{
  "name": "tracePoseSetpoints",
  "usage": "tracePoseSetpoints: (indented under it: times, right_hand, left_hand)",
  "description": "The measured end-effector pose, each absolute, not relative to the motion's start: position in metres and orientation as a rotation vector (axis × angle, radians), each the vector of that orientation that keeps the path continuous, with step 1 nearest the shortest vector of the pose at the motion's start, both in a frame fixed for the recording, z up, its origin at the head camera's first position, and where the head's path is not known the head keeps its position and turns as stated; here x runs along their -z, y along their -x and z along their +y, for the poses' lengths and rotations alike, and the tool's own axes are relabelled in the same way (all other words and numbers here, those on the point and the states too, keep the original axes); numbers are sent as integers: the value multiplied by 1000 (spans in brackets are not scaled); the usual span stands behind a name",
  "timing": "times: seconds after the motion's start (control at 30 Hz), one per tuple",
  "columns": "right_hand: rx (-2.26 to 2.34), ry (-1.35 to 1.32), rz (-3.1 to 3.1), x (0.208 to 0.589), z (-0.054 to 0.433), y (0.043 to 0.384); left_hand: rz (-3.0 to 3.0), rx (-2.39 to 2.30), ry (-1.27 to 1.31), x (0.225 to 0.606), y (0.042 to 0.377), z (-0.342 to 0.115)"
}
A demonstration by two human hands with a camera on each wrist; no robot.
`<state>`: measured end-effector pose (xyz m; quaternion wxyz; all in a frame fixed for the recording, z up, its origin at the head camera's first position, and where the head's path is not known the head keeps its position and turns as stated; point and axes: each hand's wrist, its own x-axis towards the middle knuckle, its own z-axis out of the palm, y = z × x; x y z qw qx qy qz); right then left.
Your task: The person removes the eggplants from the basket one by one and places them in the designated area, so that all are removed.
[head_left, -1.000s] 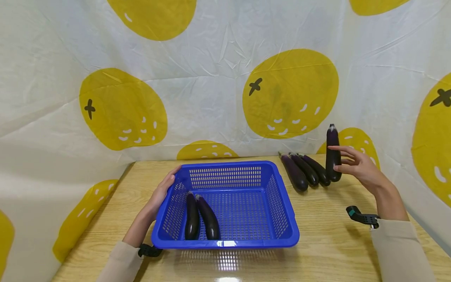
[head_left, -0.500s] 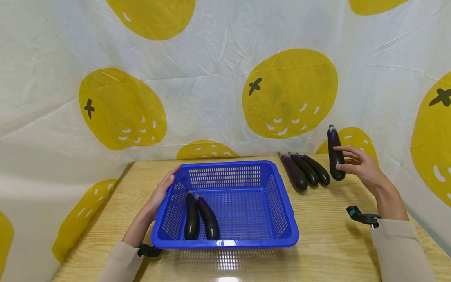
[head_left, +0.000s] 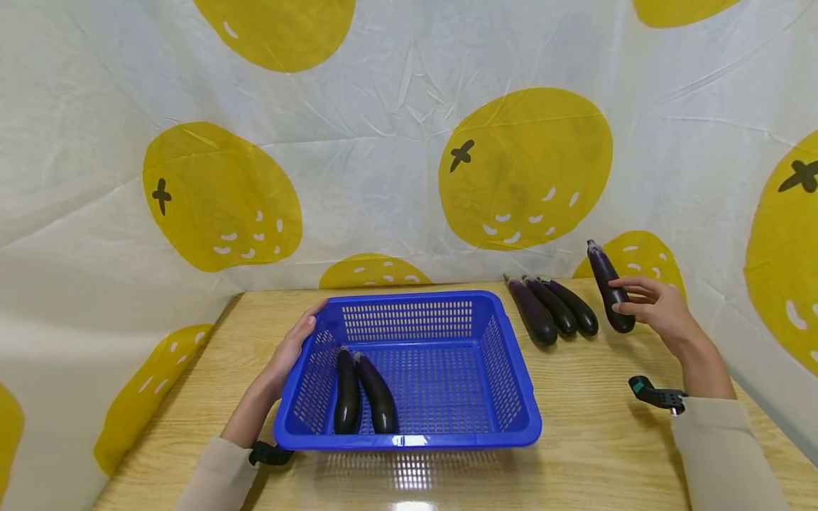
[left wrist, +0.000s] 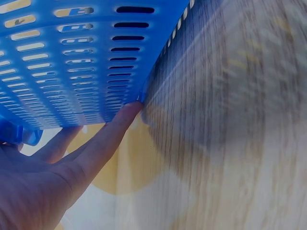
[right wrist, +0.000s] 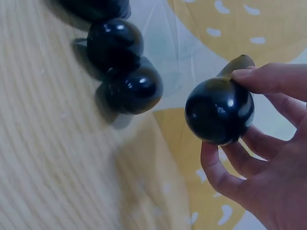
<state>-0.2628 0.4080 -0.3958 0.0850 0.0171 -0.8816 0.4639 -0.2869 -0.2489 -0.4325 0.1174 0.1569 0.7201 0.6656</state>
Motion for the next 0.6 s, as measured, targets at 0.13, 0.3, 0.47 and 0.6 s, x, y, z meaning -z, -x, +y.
tracePoseSetpoints:
  times: [0.13,0.3,0.47,0.6]
  right_hand:
    - [-1391,-27,-2622,402,411,264]
    - [-1355,22,-2662,408,413,265]
    - [-1350,68,-2735,412,414,267]
    - [-1385,61,-2756,415,415,267]
  left_hand:
    - [2105,-1947,-452,433,287,-249]
    - [2102,-1950,-464,432,286,-249]
    - [2105,-1949,-467,431,286,-248]
    - [2111,-1946,-467,432,287,-248]
